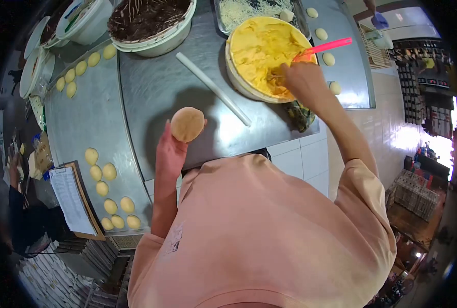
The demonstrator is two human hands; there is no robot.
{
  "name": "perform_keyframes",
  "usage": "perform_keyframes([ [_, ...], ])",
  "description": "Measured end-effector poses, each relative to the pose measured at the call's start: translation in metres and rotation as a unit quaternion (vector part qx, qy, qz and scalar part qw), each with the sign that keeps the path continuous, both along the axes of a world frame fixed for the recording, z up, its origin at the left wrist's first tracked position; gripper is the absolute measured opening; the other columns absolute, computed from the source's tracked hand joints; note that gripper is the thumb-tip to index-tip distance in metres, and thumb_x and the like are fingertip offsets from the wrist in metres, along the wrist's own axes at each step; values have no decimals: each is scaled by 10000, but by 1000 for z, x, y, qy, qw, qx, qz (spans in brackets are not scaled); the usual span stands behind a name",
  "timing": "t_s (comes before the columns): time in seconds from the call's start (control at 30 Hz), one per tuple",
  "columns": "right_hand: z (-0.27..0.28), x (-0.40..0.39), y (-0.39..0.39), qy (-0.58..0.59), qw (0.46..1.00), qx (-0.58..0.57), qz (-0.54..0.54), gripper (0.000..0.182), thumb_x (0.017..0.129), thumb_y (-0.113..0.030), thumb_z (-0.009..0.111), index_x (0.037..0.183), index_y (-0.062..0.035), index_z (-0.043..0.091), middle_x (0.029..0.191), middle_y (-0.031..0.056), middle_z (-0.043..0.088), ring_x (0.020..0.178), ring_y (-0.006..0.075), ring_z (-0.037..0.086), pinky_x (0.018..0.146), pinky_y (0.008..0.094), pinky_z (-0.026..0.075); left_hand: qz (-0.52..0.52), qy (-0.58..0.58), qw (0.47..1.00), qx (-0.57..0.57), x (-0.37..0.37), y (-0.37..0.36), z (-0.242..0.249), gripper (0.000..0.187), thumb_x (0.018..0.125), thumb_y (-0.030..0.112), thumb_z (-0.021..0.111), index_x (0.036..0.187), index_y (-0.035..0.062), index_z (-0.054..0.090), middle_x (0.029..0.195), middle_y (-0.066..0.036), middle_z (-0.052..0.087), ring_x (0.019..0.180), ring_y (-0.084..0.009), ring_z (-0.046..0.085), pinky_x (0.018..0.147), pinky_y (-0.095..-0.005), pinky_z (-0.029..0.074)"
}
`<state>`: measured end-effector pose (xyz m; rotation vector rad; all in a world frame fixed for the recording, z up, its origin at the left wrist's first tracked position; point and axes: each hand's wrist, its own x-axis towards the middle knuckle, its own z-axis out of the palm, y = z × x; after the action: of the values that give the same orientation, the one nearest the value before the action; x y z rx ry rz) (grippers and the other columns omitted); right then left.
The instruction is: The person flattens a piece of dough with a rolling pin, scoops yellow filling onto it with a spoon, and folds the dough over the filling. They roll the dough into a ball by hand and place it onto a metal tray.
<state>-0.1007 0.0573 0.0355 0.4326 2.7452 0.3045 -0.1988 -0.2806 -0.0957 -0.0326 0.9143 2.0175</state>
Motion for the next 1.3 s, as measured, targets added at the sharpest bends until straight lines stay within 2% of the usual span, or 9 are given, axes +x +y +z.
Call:
perform_keyframes([
  [0.03,-20,3,17,75,986,-9,146,87,819,-104,621,893,-70,591,758,108,664,803,324,665,709,432,513,10,-40,999,35,-1,9,7,670,1041,441,425,1428,-103,370,1445,-249,472,1382,-368,431,1176,-453,333],
  [0.13,-15,0,27,134,954,-34,265,93,745,-86,650,833,-65,626,705,112,655,705,304,666,645,418,510,40,-96,990,94,0,35,34,765,1018,505,434,1454,-110,308,1487,-283,399,1405,-401,386,1195,-482,300],
  [0.33,55,18,25,201,974,-74,74,88,805,-118,677,826,-77,603,660,110,601,681,305,635,621,421,497,104,-80,988,87,-17,60,43,803,1000,517,459,1458,-121,290,1503,-295,364,1424,-435,336,1216,-511,245],
  [0.63,-28,20,8,255,946,-191,58,108,799,-122,677,759,-68,592,621,101,579,612,303,602,562,425,484,104,-49,992,55,-48,107,76,790,1009,467,453,1470,-140,244,1519,-331,312,1435,-484,281,1230,-509,198],
  [0.93,-16,28,5,215,910,-355,4,106,899,-97,638,843,-11,614,680,145,587,639,342,578,581,421,454,25,-57,994,95,-50,131,84,823,1014,498,452,1485,-129,203,1543,-312,280,1459,-454,247,1232,-504,200],
  [1.13,9,41,15,211,831,-491,-155,144,919,-136,649,854,-8,650,650,126,579,562,232,541,537,354,423,24,-76,992,93,-45,133,94,829,1012,515,450,1491,-115,206,1544,-292,295,1464,-406,267,1230,-509,206],
  [1.17,11,46,21,202,828,-499,-157,175,946,-153,643,865,1,665,673,77,596,559,141,486,538,307,401,23,-83,992,94,-44,133,95,830,1011,520,448,1492,-113,206,1546,-288,295,1462,-396,277,1230,-508,206],
  [1.27,19,57,31,224,750,-581,-223,219,971,-183,633,862,6,661,711,14,615,626,78,501,573,278,405,23,-134,984,118,-43,135,96,843,1005,544,447,1490,-110,227,1544,-267,321,1442,-371,325,1224,-497,217],
  [1.3,27,60,32,204,743,-581,-262,235,1001,-192,601,892,9,654,796,-15,623,733,60,515,660,245,420,9,-148,979,138,-42,137,95,845,1005,553,437,1488,-111,237,1540,-260,334,1436,-365,338,1221,-492,221],
])
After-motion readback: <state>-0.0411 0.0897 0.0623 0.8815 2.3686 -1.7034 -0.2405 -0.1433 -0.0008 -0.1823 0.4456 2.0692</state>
